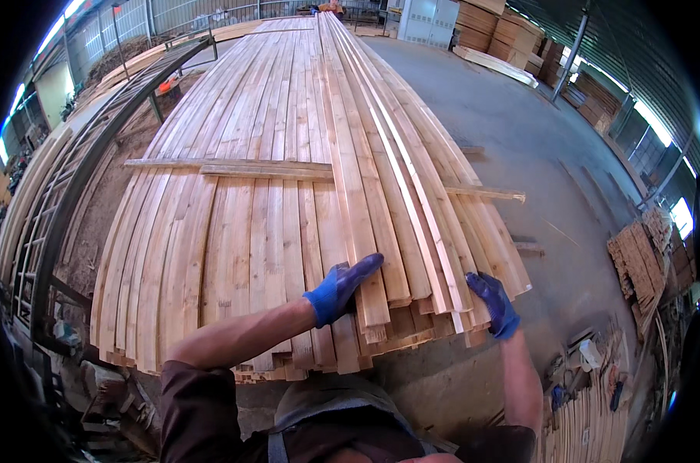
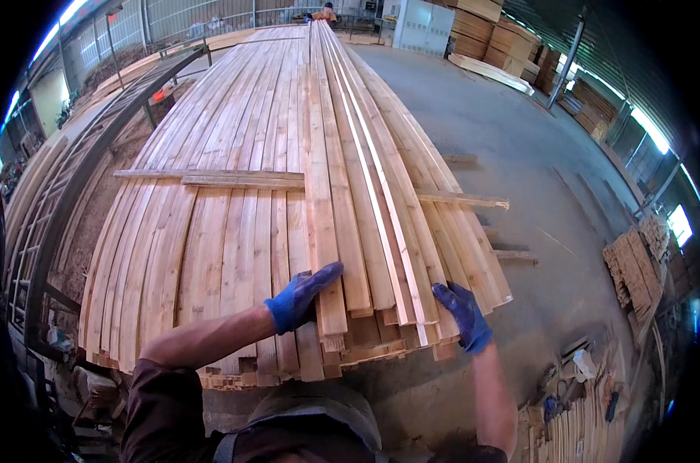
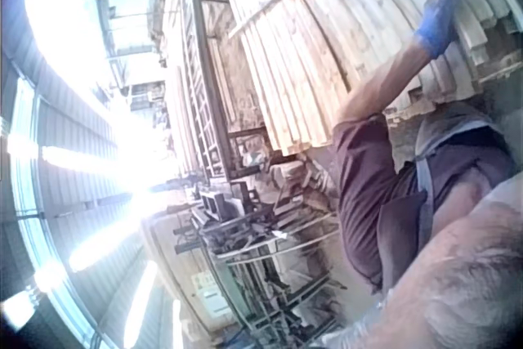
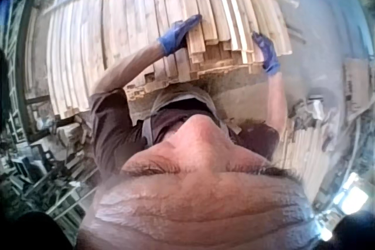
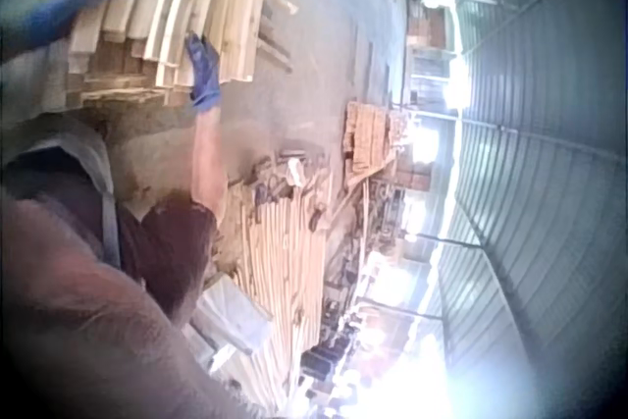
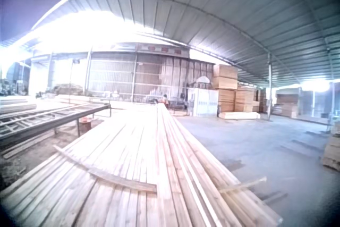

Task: The person handles a cylindrical tool and then stirs a white substance in a bucket using a wooden stick. They then pick up a stack of wooden planks and place them onto a metal rack.

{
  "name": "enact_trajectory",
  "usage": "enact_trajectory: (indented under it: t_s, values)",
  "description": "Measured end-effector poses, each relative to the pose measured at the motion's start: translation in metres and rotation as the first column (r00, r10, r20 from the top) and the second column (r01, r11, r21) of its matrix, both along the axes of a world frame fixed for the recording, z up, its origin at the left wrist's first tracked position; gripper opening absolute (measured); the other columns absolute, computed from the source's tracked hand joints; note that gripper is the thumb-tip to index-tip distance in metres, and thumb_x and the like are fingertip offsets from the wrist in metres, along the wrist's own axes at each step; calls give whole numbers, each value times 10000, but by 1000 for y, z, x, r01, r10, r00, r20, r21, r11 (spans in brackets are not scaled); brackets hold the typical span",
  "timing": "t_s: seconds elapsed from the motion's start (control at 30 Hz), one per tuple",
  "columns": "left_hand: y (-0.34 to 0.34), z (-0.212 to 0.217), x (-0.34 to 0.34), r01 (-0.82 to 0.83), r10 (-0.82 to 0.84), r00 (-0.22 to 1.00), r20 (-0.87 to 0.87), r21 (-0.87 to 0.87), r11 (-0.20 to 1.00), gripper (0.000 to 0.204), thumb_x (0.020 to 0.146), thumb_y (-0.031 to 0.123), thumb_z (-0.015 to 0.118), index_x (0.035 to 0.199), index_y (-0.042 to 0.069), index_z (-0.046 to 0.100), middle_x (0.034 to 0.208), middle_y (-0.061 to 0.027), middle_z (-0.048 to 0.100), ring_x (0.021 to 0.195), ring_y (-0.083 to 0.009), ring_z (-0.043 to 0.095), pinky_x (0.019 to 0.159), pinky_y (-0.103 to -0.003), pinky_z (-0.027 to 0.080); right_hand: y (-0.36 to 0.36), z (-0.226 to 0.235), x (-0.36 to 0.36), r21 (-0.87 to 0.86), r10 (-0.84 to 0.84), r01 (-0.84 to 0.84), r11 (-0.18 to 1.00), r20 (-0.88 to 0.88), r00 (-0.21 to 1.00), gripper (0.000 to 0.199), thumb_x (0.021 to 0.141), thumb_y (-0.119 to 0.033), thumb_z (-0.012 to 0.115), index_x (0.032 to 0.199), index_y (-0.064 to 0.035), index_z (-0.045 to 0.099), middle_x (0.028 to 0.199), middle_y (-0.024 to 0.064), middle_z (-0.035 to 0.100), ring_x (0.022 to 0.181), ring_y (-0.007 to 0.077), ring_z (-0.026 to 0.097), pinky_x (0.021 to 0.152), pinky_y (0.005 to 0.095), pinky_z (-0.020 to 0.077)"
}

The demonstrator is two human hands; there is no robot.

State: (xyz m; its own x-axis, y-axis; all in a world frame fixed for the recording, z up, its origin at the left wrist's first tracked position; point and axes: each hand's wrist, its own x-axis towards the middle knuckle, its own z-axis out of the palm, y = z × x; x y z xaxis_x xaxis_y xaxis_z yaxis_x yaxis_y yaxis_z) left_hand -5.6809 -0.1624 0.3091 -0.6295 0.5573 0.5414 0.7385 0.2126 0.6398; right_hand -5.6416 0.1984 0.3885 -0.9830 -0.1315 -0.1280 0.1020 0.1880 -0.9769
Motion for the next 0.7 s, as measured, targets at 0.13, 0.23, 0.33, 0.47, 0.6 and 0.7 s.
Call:
enact_trajectory:
  t_s: [0.13, 0.23, 0.33, 0.47, 0.6, 0.7]
  values:
    - [3, -5, 2, 36, -97, 911, 400, 157, 987, 582, 990, 54, 608, 1532, 86, 401, 1284, -170, 640, 1040, -263, 691, 982, -358, 565, 5, -7, -4, 11, 69, -68, 998, -72, 995, 453, 983, -370, 662, 1181, 38, 663, 1046, 64, 703, 940, 122, 647, 863, 291, 522]
    - [9, 22, 6, -29, -69, 832, 550, 168, 985, 639, 904, 59, 733, 1484, 36, 466, 1300, -165, 657, 1091, -249, 687, 1017, -380, 551, 17, -5, -4, 79, 48, -44, 996, -54, 997, 460, 983, -373, 662, 1184, 41, 663, 1058, 67, 702, 945, 121, 647, 866, 291, 523]
    - [-15, 13, 3, -65, 64, 998, -19, -37, 997, 629, 879, 27, 746, 1456, 11, 495, 1272, -162, 674, 1091, -251, 696, 1008, -378, 556, 28, 2, -11, 31, 21, -22, 999, 22, 1000, 476, 981, -374, 665, 1192, 52, 663, 1071, 76, 705, 963, 124, 648, 881, 292, 519]
    - [2, 46, 17, -496, -227, 172, 959, 283, 821, 451, 1034, 250, 593, 1407, 0, 549, 1274, -83, 661, 1145, -186, 667, 1003, -338, 549, 33, 6, -4, 133, 121, -97, 986, -191, 974, 506, 975, -373, 672, 1220, 69, 657, 1082, 92, 715, 987, 152, 661, 899, 308, 518]
    - [13, 44, 30, -449, -30, 586, 810, 355, 820, 489, 1038, 366, 577, 1380, 16, 576, 1205, -88, 683, 1044, -169, 695, 917, -333, 593, 42, 8, -10, 69, 61, -46, 997, -231, 971, 542, 943, -400, 706, 1215, 66, 659, 1044, 99, 716, 964, 158, 670, 869, 315, 529]
    - [12, 41, 34, -382, 44, 741, 670, 367, 848, 511, 1044, 387, 564, 1395, 16, 566, 1217, -96, 679, 1043, -175, 693, 921, -338, 591, 46, 44, -10, -244, -39, 73, 967, 141, 989, 488, 912, -423, 732, 1149, -2, 671, 914, 128, 737, 761, 189, 728, 677, 311, 605]
